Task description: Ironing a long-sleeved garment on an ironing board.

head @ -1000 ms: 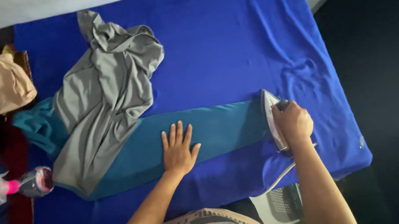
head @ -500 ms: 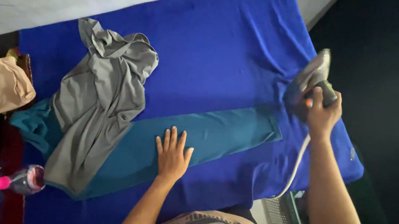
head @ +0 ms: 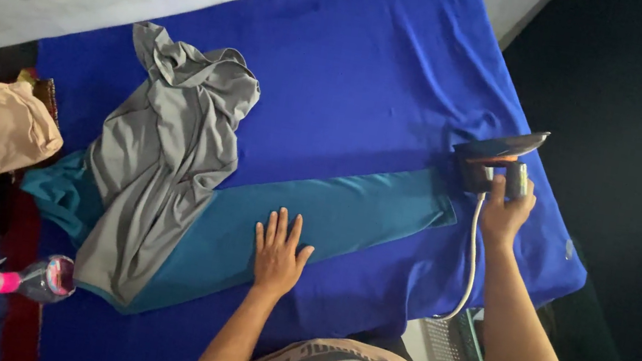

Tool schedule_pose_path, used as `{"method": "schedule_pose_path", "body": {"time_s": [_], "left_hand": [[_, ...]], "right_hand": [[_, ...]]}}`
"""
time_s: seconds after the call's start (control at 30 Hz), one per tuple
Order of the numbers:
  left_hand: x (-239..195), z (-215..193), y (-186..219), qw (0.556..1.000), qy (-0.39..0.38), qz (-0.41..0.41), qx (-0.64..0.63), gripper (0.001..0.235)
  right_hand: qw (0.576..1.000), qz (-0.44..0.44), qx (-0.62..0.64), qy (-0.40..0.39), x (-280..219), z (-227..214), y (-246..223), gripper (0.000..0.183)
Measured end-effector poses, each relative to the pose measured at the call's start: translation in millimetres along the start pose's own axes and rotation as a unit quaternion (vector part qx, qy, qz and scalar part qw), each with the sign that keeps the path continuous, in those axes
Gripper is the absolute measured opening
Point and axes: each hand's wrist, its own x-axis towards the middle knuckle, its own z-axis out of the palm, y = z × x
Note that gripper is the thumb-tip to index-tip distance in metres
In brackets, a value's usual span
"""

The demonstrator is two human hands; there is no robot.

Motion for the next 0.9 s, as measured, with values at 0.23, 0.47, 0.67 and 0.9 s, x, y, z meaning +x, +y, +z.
{"method": "schedule_pose_path", "body": {"time_s": [0.23, 0.47, 0.67, 0.9], "left_hand": [[-41, -10, -50, 0.999, 0.035, -0.027, 0.019, 0.068], [-110, -50, -125, 0.991, 0.077, -0.105, 0.040, 0.068], [-176, -85, -192, 0.994, 0.090, -0.054, -0.033, 0.066], [-182, -79, -224, 0.987, 0.162, -0.014, -0.016, 0.020]], "right_hand": [[0.987, -0.098, -0.031, 0.127, -56, -6, 3, 0.050], [0.945, -0.220, -0.155, -0.185, -113, 13, -70, 0.029], [0.879, -0.344, -0.151, -0.294, -100, 7, -88, 0.040], [0.872, -0.369, -0.166, -0.275, -92, 13, -73, 0.022]]}}
